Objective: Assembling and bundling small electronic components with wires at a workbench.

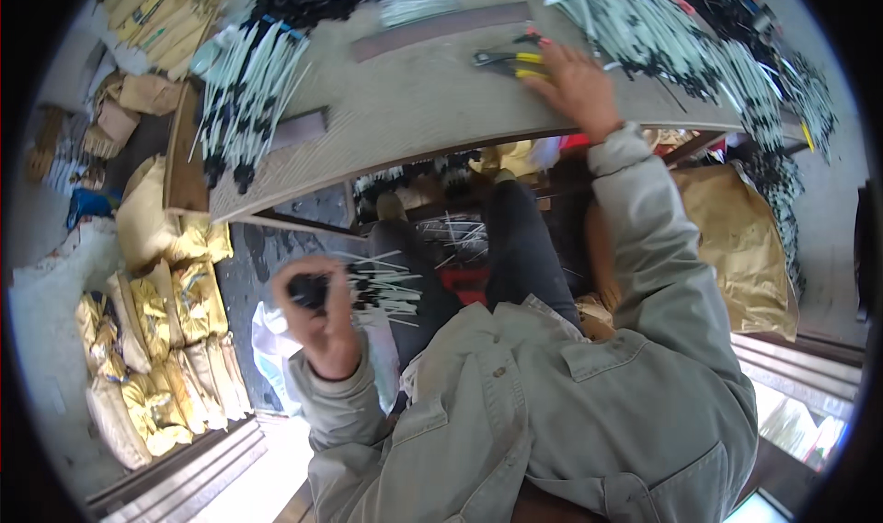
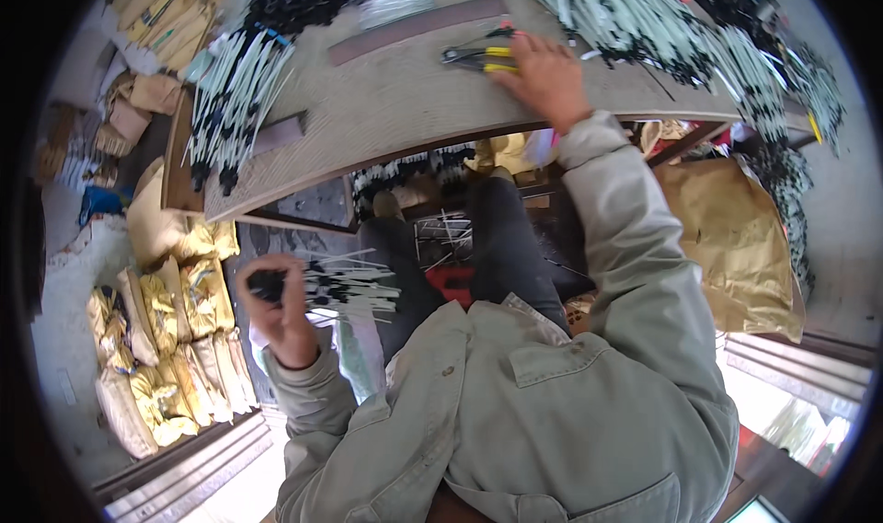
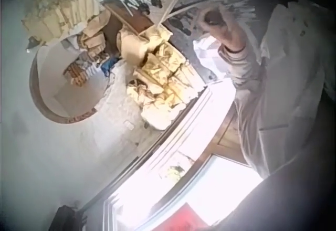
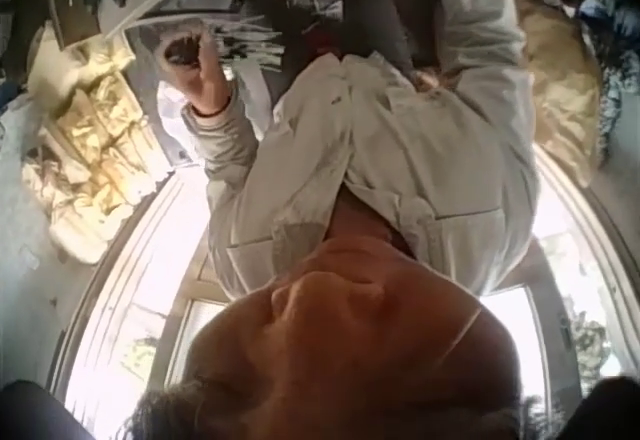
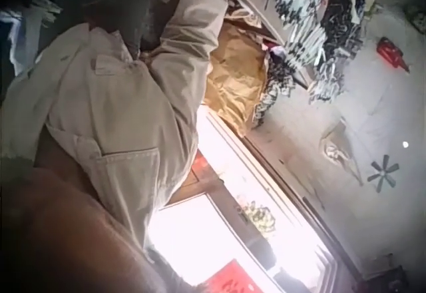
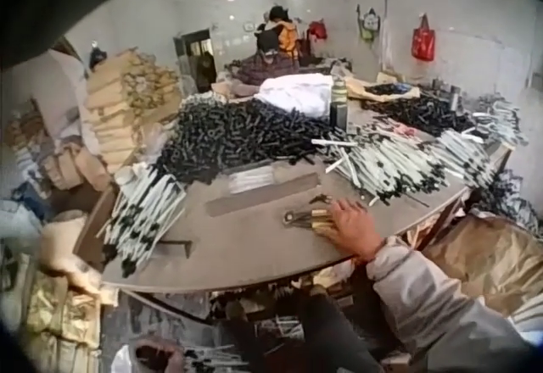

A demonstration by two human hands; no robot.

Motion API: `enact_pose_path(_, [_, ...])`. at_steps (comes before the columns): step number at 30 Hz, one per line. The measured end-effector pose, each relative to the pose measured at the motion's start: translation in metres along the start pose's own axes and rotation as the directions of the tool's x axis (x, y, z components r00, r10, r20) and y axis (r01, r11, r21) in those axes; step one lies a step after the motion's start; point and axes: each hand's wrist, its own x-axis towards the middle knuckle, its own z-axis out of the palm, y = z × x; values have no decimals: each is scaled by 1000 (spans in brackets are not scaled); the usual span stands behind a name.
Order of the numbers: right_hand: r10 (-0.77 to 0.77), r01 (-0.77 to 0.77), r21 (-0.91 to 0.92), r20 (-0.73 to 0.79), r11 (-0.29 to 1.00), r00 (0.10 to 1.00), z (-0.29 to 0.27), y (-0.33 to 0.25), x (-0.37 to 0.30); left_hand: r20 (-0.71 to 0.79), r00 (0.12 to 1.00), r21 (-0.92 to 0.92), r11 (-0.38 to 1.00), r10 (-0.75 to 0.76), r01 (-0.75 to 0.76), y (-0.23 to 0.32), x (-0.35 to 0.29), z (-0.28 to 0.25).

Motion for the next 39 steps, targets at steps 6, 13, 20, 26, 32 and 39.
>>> enact_pose_path(6, [-201,194,-173,-22,966,979,-3,-2,-6,167,985,47,999,-34,27,-9,1,13])
enact_pose_path(13, [-350,-54,834,287,549,892,-80,-116,-41,-11,1000,169,985,-10,12,-12,-5,30])
enact_pose_path(20, [-538,410,452,197,792,820,-116,-145,-44,-95,995,140,990,25,-11,-7,-15,34])
enact_pose_path(26, [-638,596,233,212,769,740,-139,-143,-26,-15,995,190,978,95,-90,-3,-20,32])
enact_pose_path(32, [-699,646,268,259,715,666,-151,-146,-21,-14,997,161,984,82,-78,-3,-22,26])
enact_pose_path(39, [-344,213,644,83,735,935,-69,-180,-111,-20,997,176,982,74,-69,-4,-21,28])
